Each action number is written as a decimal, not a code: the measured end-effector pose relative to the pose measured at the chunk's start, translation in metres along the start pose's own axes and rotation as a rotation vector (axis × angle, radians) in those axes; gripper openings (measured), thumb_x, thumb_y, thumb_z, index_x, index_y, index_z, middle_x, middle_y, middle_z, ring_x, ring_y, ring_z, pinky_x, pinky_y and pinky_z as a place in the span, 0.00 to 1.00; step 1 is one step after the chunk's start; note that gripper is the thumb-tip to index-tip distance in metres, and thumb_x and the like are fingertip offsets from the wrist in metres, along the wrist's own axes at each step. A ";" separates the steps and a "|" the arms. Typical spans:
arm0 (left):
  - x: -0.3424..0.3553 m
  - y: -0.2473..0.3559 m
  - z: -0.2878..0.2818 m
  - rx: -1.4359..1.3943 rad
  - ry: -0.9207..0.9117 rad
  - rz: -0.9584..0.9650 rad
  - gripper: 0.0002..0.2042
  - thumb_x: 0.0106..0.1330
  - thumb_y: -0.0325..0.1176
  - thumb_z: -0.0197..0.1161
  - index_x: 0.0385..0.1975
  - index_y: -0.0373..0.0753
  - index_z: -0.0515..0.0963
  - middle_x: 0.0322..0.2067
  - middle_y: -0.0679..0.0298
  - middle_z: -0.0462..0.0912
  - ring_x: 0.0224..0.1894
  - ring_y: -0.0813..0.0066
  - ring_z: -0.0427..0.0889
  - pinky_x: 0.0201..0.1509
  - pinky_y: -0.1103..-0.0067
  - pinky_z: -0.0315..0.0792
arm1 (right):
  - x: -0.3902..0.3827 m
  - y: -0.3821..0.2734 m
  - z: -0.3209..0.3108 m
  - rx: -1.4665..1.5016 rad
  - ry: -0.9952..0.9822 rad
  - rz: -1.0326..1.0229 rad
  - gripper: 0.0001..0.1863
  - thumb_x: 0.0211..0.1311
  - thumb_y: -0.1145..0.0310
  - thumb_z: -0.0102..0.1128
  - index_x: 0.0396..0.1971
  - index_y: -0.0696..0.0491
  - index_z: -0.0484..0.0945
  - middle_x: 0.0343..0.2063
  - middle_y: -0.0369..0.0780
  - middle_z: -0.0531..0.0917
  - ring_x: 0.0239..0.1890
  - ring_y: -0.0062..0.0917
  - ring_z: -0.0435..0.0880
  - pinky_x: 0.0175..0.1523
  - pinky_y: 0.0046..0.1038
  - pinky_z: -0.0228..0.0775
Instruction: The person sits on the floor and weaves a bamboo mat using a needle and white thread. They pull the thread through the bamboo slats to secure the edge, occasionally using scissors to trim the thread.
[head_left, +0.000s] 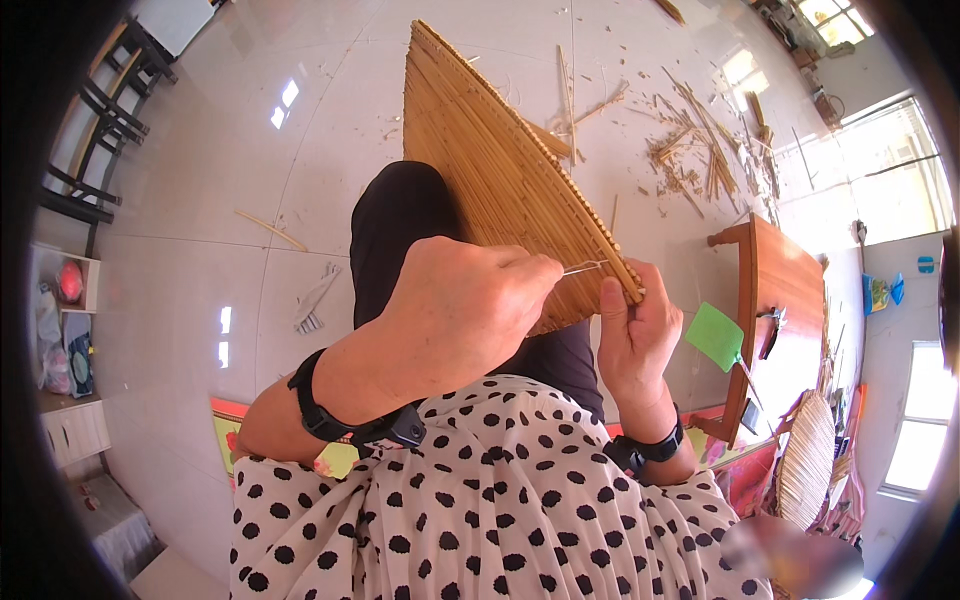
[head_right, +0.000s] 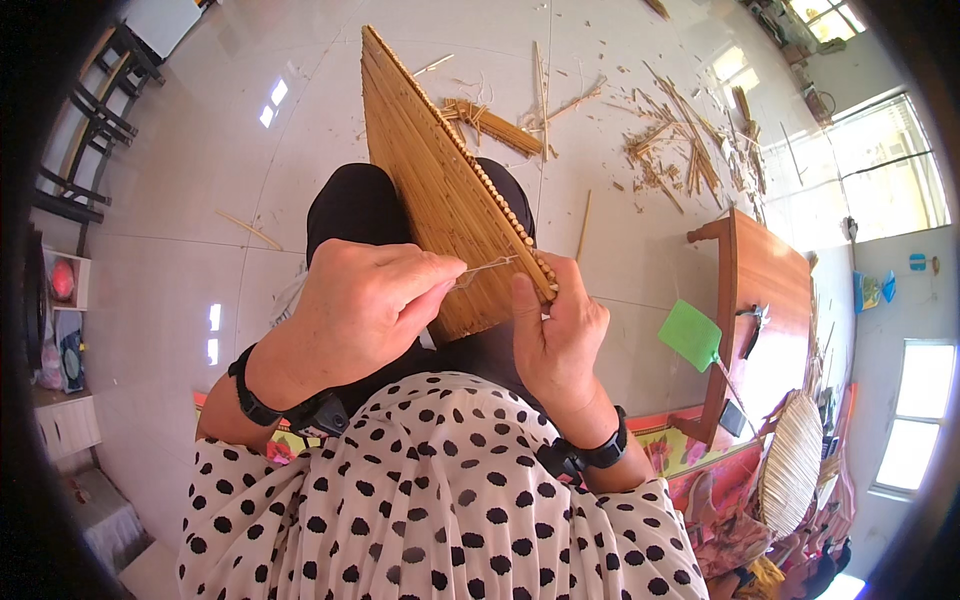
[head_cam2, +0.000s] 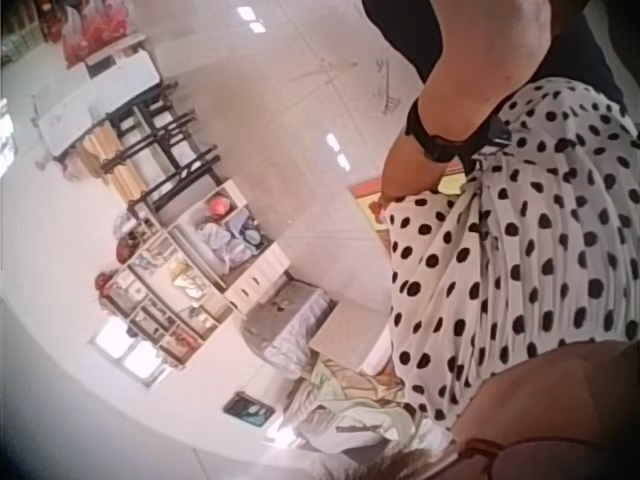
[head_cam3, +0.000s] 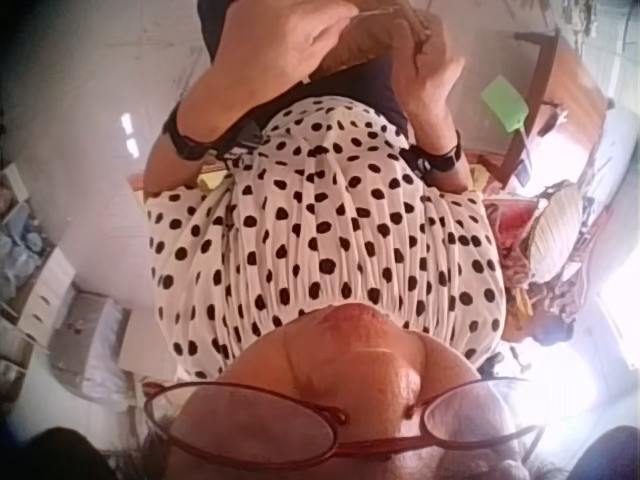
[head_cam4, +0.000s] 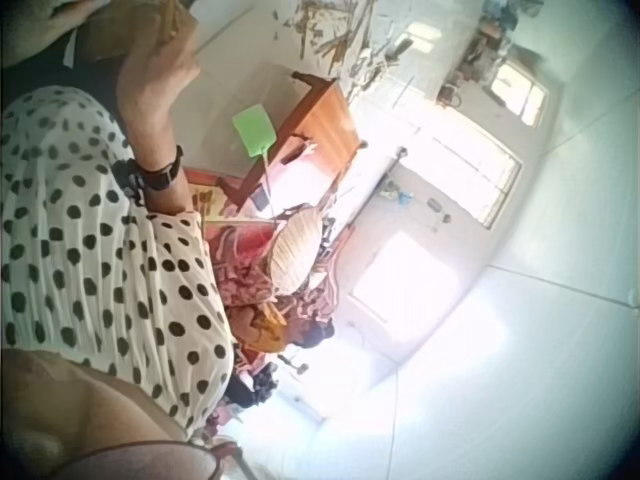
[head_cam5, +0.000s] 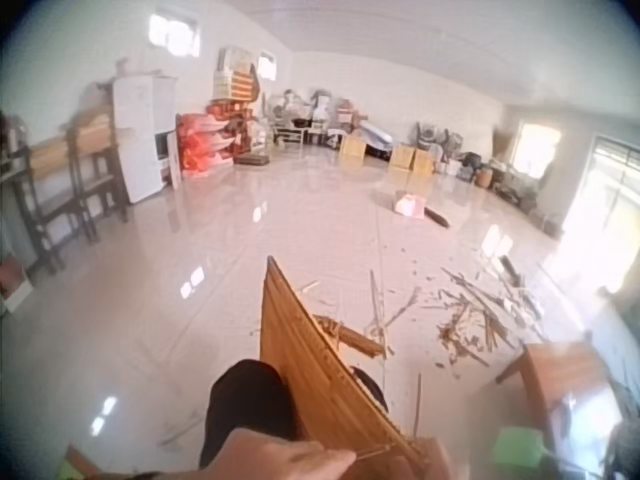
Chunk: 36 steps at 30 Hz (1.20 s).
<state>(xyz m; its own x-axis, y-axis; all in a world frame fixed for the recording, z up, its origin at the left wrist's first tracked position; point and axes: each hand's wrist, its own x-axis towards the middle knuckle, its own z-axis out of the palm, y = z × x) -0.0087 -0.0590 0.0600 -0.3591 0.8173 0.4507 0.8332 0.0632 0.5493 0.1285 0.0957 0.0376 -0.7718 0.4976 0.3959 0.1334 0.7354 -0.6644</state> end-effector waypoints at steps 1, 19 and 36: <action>0.001 0.001 -0.001 -0.002 0.003 0.003 0.06 0.57 0.23 0.67 0.34 0.36 0.82 0.22 0.60 0.83 0.22 0.63 0.82 0.23 0.75 0.75 | 0.000 0.000 0.000 0.006 0.003 -0.003 0.09 0.68 0.70 0.60 0.42 0.59 0.76 0.15 0.40 0.78 0.15 0.26 0.77 0.24 0.24 0.67; 0.002 0.005 -0.006 0.055 -0.014 0.018 0.06 0.56 0.23 0.68 0.34 0.37 0.82 0.21 0.61 0.81 0.20 0.63 0.81 0.21 0.75 0.73 | -0.002 -0.001 0.001 0.030 0.005 0.001 0.09 0.67 0.70 0.60 0.42 0.59 0.75 0.15 0.41 0.77 0.15 0.30 0.77 0.24 0.26 0.67; -0.002 -0.010 -0.018 0.045 -0.020 -0.131 0.06 0.58 0.20 0.66 0.34 0.34 0.82 0.23 0.58 0.84 0.21 0.63 0.82 0.22 0.76 0.73 | 0.018 -0.010 0.031 0.061 -0.066 -0.044 0.10 0.64 0.73 0.63 0.43 0.59 0.75 0.16 0.45 0.78 0.17 0.40 0.80 0.24 0.33 0.71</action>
<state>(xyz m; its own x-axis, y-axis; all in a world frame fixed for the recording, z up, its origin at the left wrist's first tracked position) -0.0235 -0.0718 0.0663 -0.4578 0.8118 0.3624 0.7981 0.1956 0.5699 0.0944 0.0830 0.0315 -0.8158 0.4321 0.3843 0.0616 0.7257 -0.6852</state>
